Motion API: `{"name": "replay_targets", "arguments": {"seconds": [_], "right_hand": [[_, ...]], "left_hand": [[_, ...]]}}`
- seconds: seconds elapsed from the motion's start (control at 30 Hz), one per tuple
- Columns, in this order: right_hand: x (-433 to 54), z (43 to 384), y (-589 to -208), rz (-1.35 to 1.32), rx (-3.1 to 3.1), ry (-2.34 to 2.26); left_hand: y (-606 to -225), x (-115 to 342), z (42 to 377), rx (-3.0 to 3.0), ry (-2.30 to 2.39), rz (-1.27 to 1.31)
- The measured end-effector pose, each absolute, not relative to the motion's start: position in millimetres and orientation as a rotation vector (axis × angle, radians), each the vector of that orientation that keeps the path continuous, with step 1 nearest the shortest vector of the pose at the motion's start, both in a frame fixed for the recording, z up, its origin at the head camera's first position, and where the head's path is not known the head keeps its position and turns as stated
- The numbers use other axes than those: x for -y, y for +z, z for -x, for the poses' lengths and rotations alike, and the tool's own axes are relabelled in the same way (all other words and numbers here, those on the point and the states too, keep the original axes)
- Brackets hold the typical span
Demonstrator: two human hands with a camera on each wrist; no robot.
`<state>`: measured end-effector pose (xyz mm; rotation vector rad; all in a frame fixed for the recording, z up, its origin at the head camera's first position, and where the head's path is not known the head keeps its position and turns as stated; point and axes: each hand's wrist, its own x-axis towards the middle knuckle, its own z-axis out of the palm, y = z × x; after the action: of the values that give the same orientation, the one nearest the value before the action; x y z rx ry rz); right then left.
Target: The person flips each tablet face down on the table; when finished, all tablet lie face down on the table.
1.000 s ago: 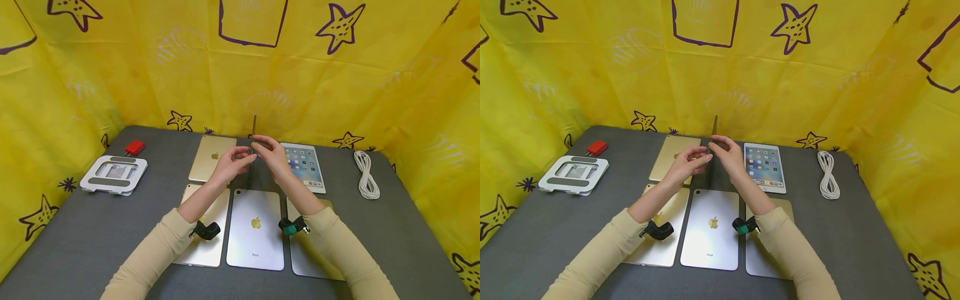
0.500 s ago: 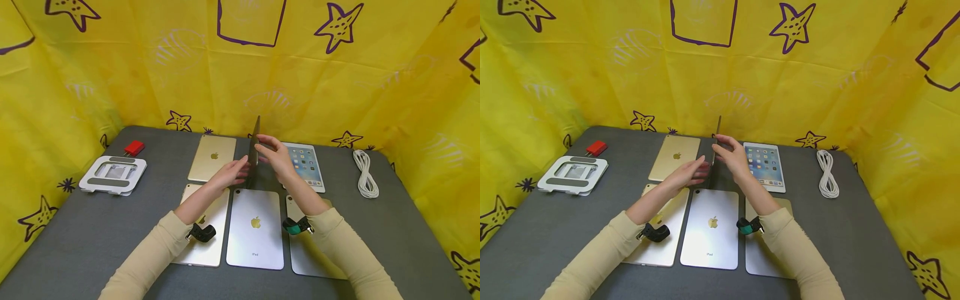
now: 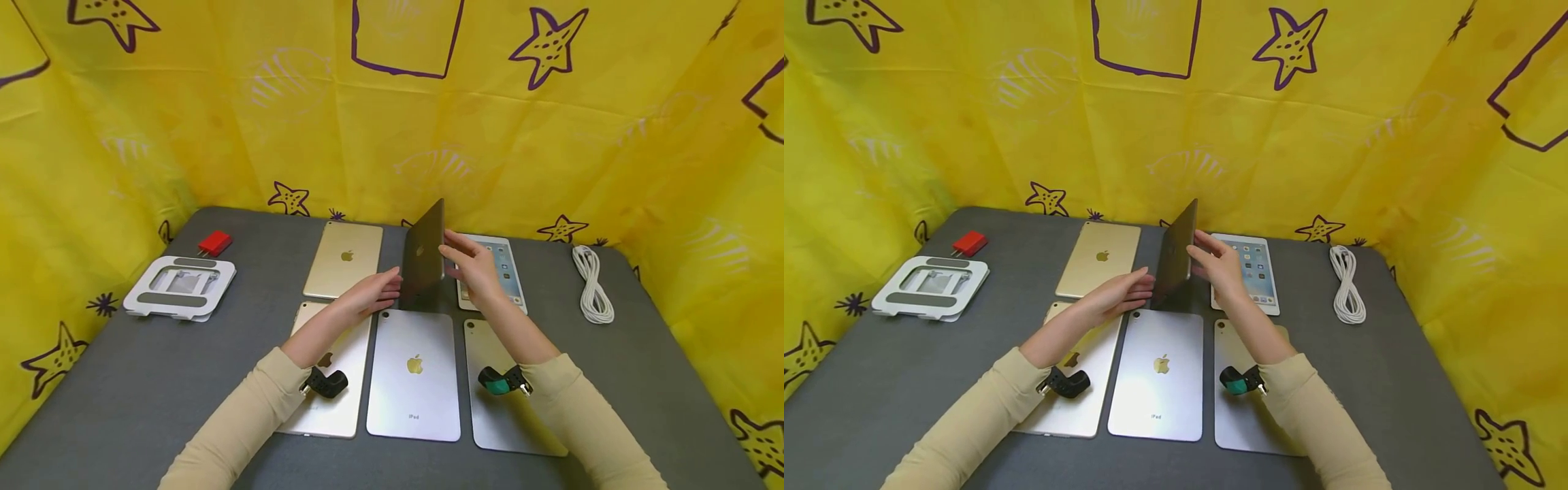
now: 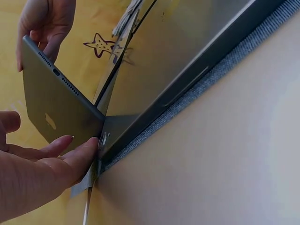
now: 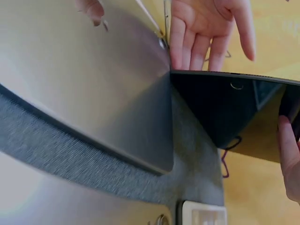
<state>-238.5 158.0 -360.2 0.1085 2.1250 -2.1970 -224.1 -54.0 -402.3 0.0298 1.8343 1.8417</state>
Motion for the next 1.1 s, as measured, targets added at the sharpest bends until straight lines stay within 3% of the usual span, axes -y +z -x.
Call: {"name": "replay_targets", "arguments": {"seconds": [1.1], "right_hand": [[-177, 239, -413, -0.399, -2.179, -2.08]], "left_hand": [[-401, 68, 220, -1.934, 1.813, -0.083]]}}
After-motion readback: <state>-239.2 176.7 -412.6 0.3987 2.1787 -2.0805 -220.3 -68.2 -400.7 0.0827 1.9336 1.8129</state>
